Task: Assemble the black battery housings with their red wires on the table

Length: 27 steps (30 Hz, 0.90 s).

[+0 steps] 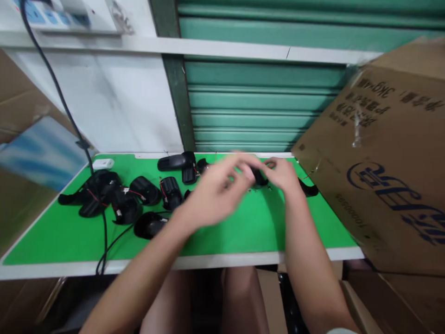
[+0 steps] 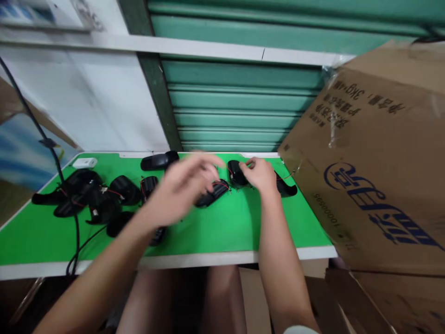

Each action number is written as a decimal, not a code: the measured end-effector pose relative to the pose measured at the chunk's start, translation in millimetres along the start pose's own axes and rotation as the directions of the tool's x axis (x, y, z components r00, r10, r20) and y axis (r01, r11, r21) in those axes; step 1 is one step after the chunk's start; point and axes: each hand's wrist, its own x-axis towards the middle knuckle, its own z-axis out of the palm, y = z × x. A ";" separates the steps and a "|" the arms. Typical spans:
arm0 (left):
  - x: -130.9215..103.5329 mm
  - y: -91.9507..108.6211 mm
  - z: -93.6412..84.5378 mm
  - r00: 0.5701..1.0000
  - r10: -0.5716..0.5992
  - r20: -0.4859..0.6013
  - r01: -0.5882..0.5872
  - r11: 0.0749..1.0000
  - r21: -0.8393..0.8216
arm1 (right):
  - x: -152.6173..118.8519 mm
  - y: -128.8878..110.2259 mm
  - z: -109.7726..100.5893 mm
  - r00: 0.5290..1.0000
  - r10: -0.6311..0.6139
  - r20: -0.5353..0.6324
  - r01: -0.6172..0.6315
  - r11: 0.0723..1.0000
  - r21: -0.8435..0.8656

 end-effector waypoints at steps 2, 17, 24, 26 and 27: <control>-0.4 -7.3 25.1 0.979 0.035 0.200 -0.072 0.981 0.181 | -1.4 0.2 -0.3 0.998 0.029 0.064 -0.027 0.999 -0.040; -24.3 -58.2 90.5 0.951 -0.122 0.285 -0.114 0.718 0.687 | 7.6 6.4 21.8 0.987 0.075 0.143 -0.098 0.981 0.165; -22.7 -59.2 90.1 0.953 -0.201 0.225 -0.016 0.711 0.703 | 11.4 8.8 26.3 0.982 0.075 0.174 -0.123 0.951 0.284; -22.1 -59.9 88.9 0.954 -0.212 0.213 0.000 0.708 0.706 | 14.0 11.1 28.7 0.978 0.081 0.194 -0.141 0.937 0.320; -21.8 -60.5 88.2 0.955 -0.215 0.206 0.006 0.705 0.709 | 15.1 12.3 29.7 0.976 0.082 0.201 -0.147 0.929 0.338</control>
